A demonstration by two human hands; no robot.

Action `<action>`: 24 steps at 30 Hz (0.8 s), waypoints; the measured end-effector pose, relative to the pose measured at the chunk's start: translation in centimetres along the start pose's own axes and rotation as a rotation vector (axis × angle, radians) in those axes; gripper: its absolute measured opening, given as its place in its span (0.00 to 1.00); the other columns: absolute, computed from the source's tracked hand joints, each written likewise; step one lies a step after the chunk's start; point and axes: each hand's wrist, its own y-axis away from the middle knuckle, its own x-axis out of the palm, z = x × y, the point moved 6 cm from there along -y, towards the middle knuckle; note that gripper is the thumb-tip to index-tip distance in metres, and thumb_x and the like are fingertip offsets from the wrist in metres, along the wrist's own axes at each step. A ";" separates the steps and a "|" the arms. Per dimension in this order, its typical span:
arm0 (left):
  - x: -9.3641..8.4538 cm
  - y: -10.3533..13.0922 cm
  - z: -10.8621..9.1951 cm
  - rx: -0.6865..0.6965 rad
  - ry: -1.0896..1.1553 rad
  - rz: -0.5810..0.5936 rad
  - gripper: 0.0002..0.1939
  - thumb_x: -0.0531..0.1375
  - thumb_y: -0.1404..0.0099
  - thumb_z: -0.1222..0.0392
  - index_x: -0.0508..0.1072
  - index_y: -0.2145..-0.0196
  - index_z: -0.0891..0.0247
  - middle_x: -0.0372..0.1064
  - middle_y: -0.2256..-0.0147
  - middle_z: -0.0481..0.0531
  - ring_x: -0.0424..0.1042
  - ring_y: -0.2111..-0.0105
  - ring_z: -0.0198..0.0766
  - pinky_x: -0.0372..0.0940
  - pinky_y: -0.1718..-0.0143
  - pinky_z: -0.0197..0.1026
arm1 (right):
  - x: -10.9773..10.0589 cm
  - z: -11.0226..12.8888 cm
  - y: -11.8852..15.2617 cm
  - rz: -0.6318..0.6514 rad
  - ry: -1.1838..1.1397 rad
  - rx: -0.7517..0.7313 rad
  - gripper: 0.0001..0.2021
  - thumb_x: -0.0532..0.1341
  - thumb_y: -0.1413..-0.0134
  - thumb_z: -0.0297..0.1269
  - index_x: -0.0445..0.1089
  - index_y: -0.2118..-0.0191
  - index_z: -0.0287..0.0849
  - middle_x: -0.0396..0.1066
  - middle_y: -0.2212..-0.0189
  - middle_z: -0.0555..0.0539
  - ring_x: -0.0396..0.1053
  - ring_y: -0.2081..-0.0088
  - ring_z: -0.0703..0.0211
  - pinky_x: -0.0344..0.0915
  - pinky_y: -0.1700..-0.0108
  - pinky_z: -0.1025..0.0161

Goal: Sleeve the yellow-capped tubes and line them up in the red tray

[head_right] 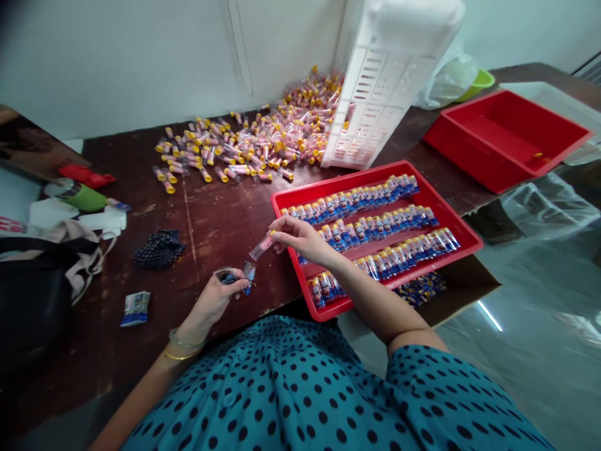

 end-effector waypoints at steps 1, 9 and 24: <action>0.1 0.0 -0.1 0.011 -0.015 0.018 0.15 0.75 0.60 0.61 0.73 0.77 0.63 0.70 0.78 0.44 0.66 0.80 0.31 0.59 0.79 0.34 | 0.0 0.0 0.0 0.009 -0.019 0.011 0.12 0.66 0.43 0.43 0.68 0.59 0.41 0.73 0.68 0.50 0.72 0.70 0.66 0.72 0.65 0.66; 0.9 -0.1 -1.0 0.075 -0.063 0.042 0.12 0.75 0.58 0.63 0.75 0.78 0.64 0.68 0.79 0.44 0.63 0.78 0.30 0.59 0.73 0.34 | 0.5 0.2 0.0 0.057 -0.100 0.055 0.13 0.67 0.43 0.42 0.69 0.58 0.40 0.74 0.65 0.49 0.72 0.70 0.66 0.73 0.65 0.66; 4.5 0.9 0.7 -0.172 0.153 0.202 0.20 0.71 0.47 0.50 0.77 0.61 0.65 0.77 0.70 0.53 0.74 0.72 0.38 0.66 0.72 0.37 | 1.6 -1.0 2.3 -0.052 0.531 -0.146 0.09 0.61 0.38 0.41 0.72 0.61 0.41 0.76 0.65 0.48 0.72 0.63 0.60 0.68 0.56 0.63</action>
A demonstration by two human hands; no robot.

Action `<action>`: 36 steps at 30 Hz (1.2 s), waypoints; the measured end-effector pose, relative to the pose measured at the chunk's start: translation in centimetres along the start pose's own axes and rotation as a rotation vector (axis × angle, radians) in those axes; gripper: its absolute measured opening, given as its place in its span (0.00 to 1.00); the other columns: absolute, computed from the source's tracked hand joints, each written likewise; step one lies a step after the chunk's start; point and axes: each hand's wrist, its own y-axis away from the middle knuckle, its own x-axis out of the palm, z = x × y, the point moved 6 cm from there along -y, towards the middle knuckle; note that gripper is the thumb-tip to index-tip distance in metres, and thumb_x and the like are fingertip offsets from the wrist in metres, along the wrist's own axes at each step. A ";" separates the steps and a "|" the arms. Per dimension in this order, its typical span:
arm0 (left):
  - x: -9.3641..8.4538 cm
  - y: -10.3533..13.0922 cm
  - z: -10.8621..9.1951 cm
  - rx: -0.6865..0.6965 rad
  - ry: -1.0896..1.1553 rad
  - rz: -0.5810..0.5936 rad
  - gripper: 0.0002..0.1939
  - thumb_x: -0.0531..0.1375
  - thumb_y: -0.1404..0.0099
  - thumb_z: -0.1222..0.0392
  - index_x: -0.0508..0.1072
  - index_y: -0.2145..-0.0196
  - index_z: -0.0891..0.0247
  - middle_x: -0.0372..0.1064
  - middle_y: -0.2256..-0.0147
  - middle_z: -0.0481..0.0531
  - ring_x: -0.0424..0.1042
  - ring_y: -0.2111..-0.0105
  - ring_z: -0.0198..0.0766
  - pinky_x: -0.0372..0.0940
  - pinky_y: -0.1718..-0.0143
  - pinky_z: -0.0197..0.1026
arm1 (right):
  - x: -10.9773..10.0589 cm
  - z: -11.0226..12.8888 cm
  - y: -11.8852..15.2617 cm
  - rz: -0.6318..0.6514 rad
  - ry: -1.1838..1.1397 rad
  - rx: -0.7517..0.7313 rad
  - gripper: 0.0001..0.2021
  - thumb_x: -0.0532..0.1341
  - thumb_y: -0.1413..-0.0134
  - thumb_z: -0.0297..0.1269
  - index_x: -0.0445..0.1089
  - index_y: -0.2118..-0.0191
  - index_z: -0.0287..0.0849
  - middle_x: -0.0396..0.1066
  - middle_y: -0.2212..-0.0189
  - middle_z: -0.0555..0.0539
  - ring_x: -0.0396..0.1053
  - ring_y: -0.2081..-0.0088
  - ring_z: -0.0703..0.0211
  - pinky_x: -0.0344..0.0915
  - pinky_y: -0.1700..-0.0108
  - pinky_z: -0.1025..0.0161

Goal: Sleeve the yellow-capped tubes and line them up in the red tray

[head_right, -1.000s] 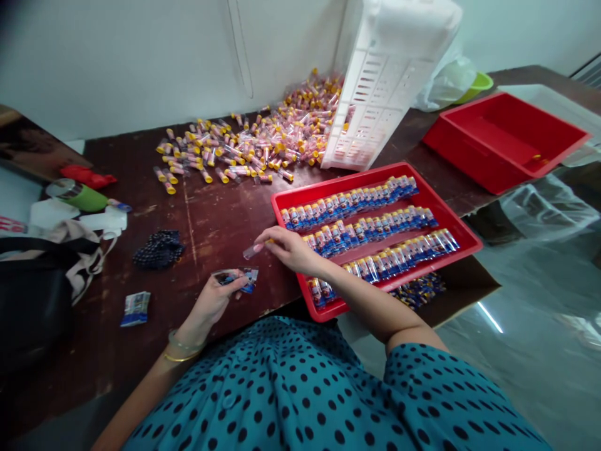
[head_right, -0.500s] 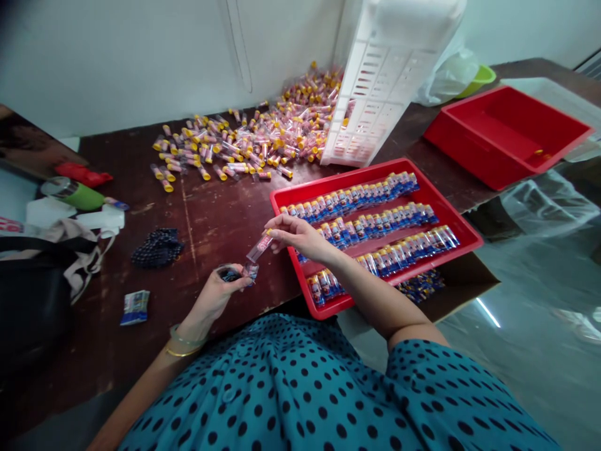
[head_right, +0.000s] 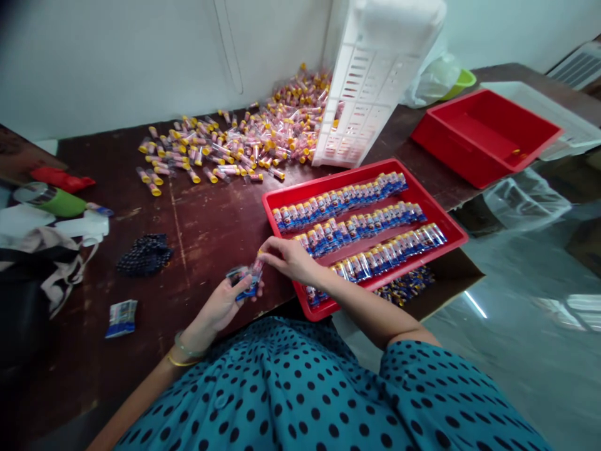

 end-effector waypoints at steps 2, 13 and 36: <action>0.3 0.1 0.2 -0.021 0.041 0.007 0.20 0.72 0.48 0.50 0.78 0.62 0.65 0.76 0.70 0.52 0.73 0.73 0.36 0.66 0.72 0.36 | 1.2 -0.4 1.1 0.022 -0.042 0.020 0.10 0.62 0.38 0.42 0.73 0.59 0.40 0.76 0.63 0.48 0.73 0.62 0.59 0.68 0.56 0.63; 1.8 0.2 -0.4 0.022 0.046 0.004 0.20 0.74 0.52 0.51 0.77 0.65 0.65 0.74 0.72 0.48 0.72 0.74 0.36 0.65 0.74 0.36 | 1.8 -1.3 3.6 -0.163 -0.087 0.038 0.11 0.67 0.44 0.44 0.76 0.59 0.43 0.78 0.59 0.46 0.75 0.56 0.55 0.68 0.49 0.57; 0.6 -0.5 0.4 -0.040 0.037 -0.064 0.19 0.70 0.45 0.48 0.77 0.64 0.66 0.73 0.73 0.52 0.72 0.72 0.38 0.66 0.76 0.36 | -14.8 -7.4 4.4 -0.634 -0.023 0.213 0.17 0.60 0.41 0.41 0.63 0.49 0.43 0.71 0.63 0.47 0.71 0.64 0.60 0.68 0.59 0.61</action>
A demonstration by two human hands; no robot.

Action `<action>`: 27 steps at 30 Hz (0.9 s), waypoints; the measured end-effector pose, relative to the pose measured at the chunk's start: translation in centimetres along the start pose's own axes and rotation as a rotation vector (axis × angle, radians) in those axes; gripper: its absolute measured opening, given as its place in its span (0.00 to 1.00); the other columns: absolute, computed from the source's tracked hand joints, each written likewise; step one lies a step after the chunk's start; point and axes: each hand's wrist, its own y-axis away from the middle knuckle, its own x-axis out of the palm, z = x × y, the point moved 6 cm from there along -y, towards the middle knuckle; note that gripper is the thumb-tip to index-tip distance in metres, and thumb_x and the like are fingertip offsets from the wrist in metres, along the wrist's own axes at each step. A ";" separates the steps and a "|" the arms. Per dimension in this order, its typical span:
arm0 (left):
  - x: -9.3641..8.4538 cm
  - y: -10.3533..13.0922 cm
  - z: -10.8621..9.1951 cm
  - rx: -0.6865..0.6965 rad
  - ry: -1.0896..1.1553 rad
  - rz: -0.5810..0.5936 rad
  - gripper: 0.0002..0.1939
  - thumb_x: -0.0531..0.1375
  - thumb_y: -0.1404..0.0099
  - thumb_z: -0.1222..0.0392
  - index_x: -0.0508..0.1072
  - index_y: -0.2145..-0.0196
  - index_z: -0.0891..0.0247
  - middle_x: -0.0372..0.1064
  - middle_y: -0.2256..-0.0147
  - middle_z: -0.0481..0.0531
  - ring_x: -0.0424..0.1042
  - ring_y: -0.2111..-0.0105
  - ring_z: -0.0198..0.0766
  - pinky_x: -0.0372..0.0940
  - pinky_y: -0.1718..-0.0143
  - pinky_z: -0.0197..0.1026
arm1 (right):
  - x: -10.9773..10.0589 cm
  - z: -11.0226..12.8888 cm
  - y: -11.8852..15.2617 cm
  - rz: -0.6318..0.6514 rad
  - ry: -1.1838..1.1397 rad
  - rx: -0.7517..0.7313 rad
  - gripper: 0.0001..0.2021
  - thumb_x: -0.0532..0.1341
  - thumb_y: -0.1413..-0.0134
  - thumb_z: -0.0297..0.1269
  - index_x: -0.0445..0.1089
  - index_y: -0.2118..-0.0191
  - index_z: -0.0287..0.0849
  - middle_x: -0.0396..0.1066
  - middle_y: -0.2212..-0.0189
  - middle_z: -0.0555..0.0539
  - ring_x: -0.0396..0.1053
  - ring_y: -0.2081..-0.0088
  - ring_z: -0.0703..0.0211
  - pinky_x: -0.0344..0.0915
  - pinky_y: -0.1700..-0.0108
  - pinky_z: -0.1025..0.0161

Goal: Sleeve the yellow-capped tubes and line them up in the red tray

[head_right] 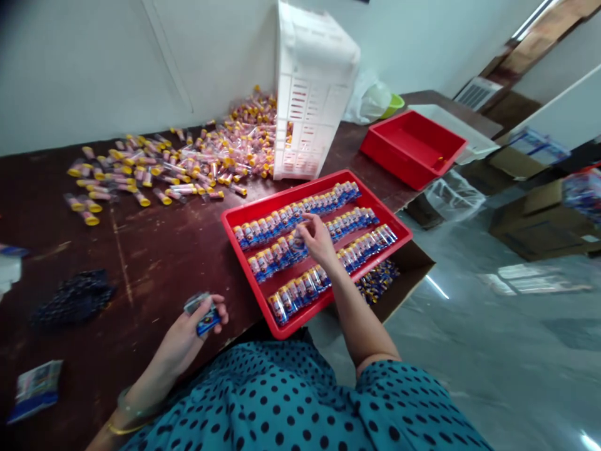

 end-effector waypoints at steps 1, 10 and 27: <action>-0.4 0.0 0.2 -0.009 -0.011 -0.002 0.18 0.70 0.45 0.48 0.77 0.65 0.65 0.72 0.73 0.51 0.72 0.72 0.38 0.65 0.77 0.35 | -1.6 -0.9 -1.0 -0.027 0.143 0.011 0.17 0.60 0.42 0.40 0.64 0.49 0.42 0.72 0.63 0.46 0.71 0.64 0.59 0.68 0.60 0.61; -2.2 0.3 0.4 -0.033 0.005 -0.045 0.18 0.70 0.46 0.47 0.77 0.65 0.65 0.75 0.68 0.54 0.74 0.67 0.41 0.69 0.72 0.38 | -0.8 -1.3 -4.5 0.057 0.597 -0.119 0.14 0.60 0.41 0.39 0.73 0.53 0.39 0.76 0.58 0.40 0.73 0.60 0.53 0.68 0.53 0.56; -7.9 1.7 -2.5 0.182 0.066 -0.286 0.19 0.72 0.49 0.48 0.78 0.66 0.64 0.77 0.71 0.53 0.77 0.68 0.42 0.72 0.70 0.39 | 21.3 3.2 -20.1 0.365 0.694 -0.153 0.14 0.61 0.46 0.30 0.70 0.53 0.32 0.75 0.60 0.36 0.70 0.60 0.54 0.64 0.57 0.63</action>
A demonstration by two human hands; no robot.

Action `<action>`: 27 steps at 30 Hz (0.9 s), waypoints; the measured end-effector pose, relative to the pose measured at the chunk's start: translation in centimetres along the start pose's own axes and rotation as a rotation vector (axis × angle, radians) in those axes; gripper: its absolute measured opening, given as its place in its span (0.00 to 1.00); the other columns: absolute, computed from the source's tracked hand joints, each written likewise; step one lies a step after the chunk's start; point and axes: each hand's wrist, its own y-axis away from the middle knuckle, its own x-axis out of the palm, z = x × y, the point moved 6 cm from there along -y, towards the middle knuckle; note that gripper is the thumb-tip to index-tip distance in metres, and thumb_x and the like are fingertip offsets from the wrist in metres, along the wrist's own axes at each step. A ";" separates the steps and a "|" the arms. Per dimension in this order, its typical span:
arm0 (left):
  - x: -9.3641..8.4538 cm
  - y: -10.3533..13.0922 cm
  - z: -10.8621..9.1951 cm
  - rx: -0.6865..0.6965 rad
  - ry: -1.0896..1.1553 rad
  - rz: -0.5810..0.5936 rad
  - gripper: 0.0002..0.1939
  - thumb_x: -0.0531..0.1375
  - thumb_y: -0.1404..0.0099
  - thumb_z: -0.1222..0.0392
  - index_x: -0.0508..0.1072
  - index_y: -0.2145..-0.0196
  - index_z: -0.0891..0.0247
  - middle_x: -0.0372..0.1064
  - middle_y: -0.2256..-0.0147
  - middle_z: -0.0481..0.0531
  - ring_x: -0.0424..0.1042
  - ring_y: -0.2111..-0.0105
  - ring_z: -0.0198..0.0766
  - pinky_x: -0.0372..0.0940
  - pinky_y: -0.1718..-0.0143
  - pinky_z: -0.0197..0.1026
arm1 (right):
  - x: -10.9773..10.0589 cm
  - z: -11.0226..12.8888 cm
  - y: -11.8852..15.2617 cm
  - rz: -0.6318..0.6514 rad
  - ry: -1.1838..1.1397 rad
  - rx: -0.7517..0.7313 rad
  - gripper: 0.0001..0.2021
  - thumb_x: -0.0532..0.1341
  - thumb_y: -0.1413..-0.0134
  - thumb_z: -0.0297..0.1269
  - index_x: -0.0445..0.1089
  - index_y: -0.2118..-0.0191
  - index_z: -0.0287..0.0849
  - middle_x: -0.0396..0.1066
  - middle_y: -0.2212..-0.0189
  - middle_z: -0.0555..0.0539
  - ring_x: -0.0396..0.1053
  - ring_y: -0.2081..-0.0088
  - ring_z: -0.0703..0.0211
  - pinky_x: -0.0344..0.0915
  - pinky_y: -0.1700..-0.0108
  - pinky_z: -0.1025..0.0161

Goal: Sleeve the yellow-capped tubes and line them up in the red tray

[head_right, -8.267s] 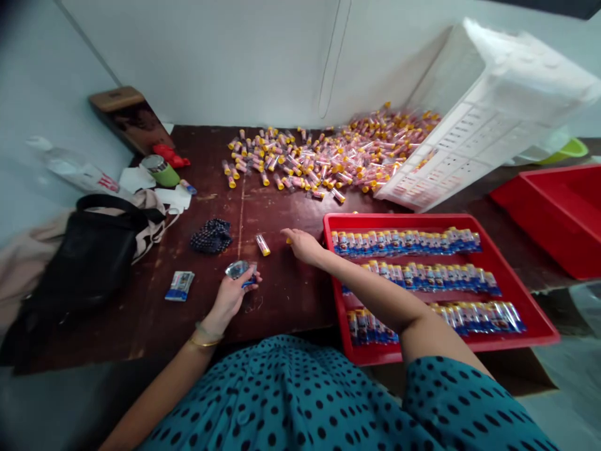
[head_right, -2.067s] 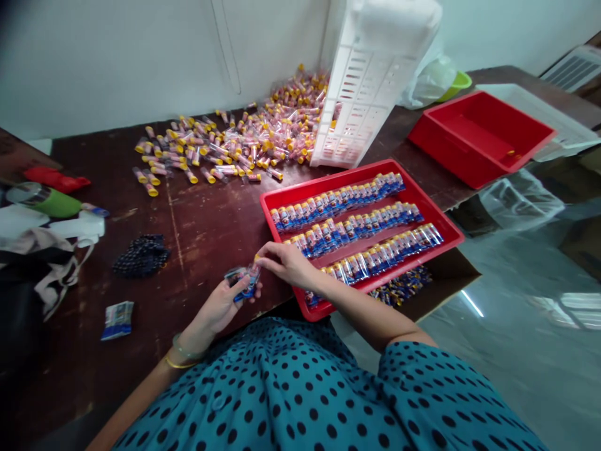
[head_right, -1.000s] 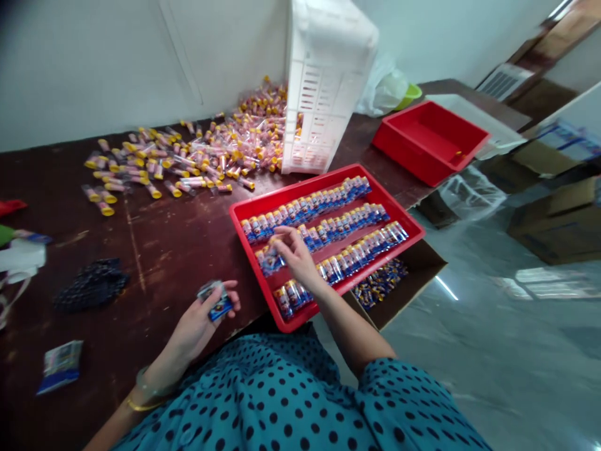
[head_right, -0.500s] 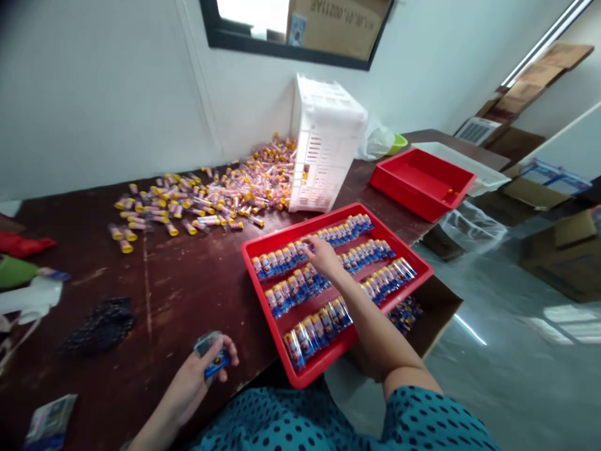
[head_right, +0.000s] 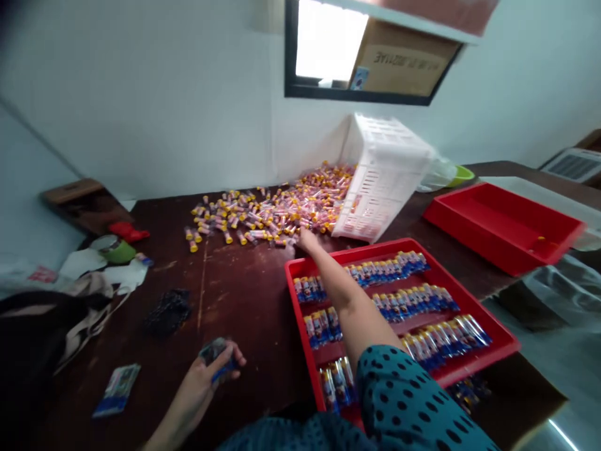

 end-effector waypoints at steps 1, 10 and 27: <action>-0.6 -0.1 -0.5 0.015 0.030 -0.021 0.21 0.74 0.51 0.48 0.78 0.64 0.64 0.78 0.69 0.53 0.77 0.67 0.43 0.73 0.67 0.41 | 0.0 0.5 0.4 0.001 -0.019 -0.031 0.14 0.60 0.45 0.31 0.69 0.53 0.33 0.75 0.59 0.38 0.69 0.60 0.55 0.64 0.57 0.63; 1.6 -0.5 -1.1 0.079 0.019 0.079 0.16 0.71 0.47 0.51 0.78 0.67 0.67 0.77 0.70 0.54 0.77 0.71 0.41 0.73 0.71 0.40 | 1.5 10.3 16.8 0.234 -0.392 -0.593 0.05 0.61 0.42 0.35 0.72 0.65 0.41 0.68 0.59 0.45 0.68 0.54 0.57 0.64 0.48 0.60; 3.4 1.2 -0.7 0.112 -0.052 0.175 0.15 0.71 0.48 0.53 0.77 0.68 0.66 0.74 0.72 0.49 0.73 0.74 0.37 0.71 0.73 0.39 | 2.7 11.2 24.3 0.263 -0.551 -0.566 0.09 0.61 0.39 0.39 0.69 0.68 0.41 0.66 0.61 0.46 0.68 0.57 0.58 0.65 0.51 0.60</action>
